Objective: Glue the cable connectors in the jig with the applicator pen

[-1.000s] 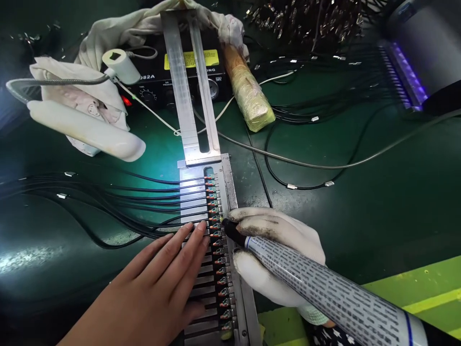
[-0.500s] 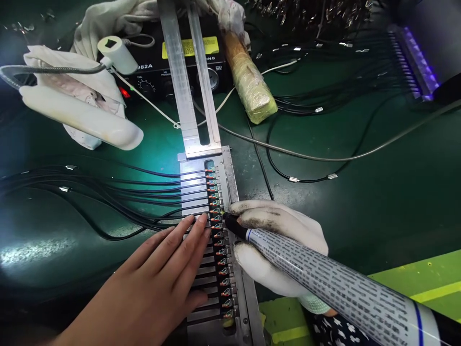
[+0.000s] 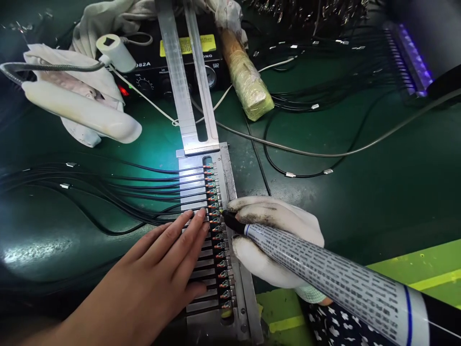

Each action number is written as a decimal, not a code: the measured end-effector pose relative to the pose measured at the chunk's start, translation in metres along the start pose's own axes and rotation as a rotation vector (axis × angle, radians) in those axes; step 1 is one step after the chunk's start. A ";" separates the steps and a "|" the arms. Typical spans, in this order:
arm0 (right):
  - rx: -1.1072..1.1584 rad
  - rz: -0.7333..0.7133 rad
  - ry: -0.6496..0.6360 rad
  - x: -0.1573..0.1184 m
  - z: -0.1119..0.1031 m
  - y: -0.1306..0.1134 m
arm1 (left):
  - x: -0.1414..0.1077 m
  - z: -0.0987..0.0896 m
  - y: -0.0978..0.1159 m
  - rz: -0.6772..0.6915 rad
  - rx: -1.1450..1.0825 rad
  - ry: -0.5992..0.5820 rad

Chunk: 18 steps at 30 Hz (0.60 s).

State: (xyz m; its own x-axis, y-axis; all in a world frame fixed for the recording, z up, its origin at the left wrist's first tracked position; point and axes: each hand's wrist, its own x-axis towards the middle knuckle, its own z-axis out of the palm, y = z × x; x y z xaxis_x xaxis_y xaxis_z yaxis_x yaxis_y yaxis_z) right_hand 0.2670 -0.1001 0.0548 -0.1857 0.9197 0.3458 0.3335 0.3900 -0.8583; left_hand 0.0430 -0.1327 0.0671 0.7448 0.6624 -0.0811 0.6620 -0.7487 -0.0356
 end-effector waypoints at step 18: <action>0.043 0.043 -0.011 -0.004 -0.001 0.007 | 0.001 0.000 -0.001 -0.006 -0.009 0.028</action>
State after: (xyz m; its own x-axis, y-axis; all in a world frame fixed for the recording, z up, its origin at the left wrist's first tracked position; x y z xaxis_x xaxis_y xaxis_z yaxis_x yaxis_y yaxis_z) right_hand 0.2709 -0.1012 0.0475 -0.1819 0.9351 0.3041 0.3011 0.3474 -0.8880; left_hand 0.0430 -0.1311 0.0672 0.7430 0.6672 -0.0526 0.6668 -0.7447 -0.0271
